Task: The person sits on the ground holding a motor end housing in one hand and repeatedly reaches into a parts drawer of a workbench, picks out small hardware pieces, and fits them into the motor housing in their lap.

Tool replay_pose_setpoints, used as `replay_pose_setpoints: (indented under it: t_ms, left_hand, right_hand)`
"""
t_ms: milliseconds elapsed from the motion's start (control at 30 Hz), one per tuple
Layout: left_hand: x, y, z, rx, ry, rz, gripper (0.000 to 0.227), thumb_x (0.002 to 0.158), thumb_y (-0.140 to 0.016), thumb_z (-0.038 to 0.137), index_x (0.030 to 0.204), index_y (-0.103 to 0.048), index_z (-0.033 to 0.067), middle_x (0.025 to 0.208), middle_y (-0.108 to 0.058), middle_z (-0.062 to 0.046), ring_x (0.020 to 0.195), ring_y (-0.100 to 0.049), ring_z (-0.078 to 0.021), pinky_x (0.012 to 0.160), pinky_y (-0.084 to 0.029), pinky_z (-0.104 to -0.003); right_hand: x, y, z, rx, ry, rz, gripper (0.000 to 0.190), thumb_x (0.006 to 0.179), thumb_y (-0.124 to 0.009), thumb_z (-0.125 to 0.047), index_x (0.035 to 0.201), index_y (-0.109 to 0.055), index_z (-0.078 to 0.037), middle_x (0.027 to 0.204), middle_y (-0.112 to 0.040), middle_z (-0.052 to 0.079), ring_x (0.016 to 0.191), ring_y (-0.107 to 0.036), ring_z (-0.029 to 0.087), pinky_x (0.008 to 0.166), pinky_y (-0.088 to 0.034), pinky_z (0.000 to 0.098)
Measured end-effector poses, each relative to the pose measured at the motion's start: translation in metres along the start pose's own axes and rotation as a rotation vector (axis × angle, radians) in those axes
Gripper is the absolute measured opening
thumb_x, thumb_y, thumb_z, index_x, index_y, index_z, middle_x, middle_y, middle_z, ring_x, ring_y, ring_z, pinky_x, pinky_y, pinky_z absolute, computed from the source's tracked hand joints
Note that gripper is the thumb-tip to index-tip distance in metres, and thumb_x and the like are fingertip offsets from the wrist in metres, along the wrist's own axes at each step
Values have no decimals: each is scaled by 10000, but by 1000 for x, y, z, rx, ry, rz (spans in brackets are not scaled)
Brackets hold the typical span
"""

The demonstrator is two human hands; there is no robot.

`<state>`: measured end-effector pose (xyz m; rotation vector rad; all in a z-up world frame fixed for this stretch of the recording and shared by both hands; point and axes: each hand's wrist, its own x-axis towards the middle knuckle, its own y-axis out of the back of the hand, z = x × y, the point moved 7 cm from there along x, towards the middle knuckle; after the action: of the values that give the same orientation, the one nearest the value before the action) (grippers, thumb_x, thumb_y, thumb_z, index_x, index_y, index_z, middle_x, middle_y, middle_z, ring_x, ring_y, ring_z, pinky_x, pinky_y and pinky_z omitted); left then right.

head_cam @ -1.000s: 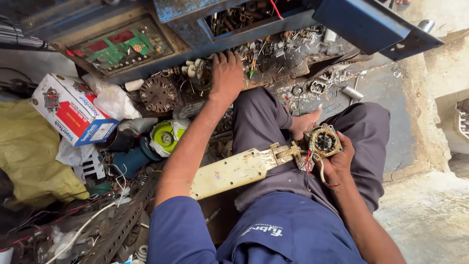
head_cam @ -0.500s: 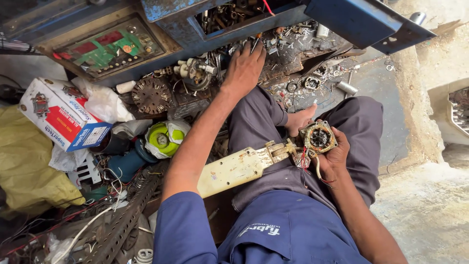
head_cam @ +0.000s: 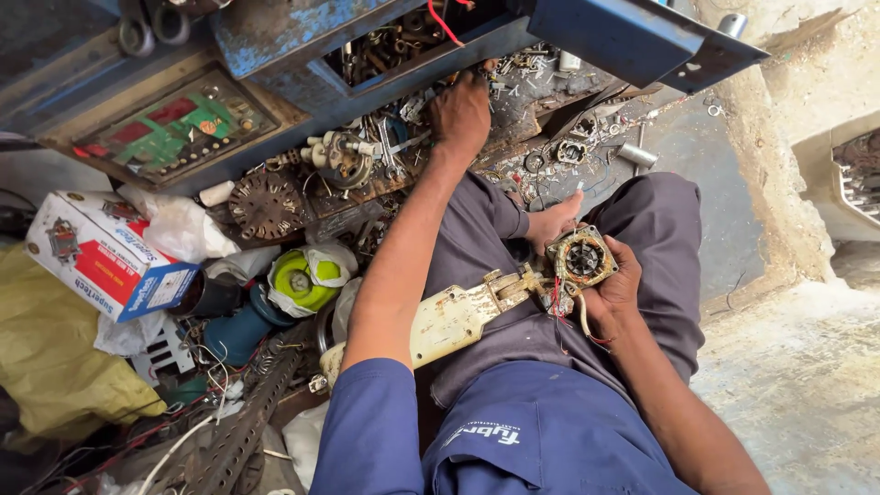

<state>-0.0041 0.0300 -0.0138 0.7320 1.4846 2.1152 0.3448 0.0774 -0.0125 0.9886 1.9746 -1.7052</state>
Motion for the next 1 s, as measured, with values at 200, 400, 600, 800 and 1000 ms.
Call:
replay_pose_setpoints:
  t_ms: [200,400,600,800,1000]
  left_hand:
    - [-22,76,3,-338,-43,344,82,870,-729,127,930,-754,78,933,-737,-106,815,-725,-280,668,-583,-419]
    - [-41,29,-76,-1248,426,169,132,842,-789,75,945,-733,13,818,-775,-85,593,-727,-132,476,-580,-300]
    - [-98,93,-36,-1208,295,201,112,964,-758,121,1033,-740,36,866,-745,-49,712,-699,-101,566,-581,-260]
    - [-172,147,125,-954,-267,-62,24,945,-745,89,960,-763,92,890,-763,-42,788,-735,-172,692,-605,-332]
    - [-193,158,173,-782,-432,-26,128,892,-724,0,1019,-717,19,978,-714,-143,906,-712,-340,807,-576,-407]
  right_hand:
    - [7,11,0,25,-14,-18,477,890,-647,-282,1248,-658,33,1212,-713,178,1085,-690,315,1054,-527,461]
    - [16,25,-1,-106,-9,44,472,895,-588,-361,1186,-685,-3,1154,-736,177,1051,-704,320,977,-556,483]
    - [17,25,4,-54,-14,40,409,910,-618,-350,1133,-697,-15,1126,-738,160,1044,-711,324,1001,-571,502]
    - [17,20,9,1,-32,-38,409,881,-668,-324,1137,-704,-7,1122,-739,158,1039,-705,312,1018,-567,478]
    - [9,4,8,12,-37,-83,420,849,-677,-319,1138,-695,-14,1114,-741,149,1042,-698,306,1050,-543,461]
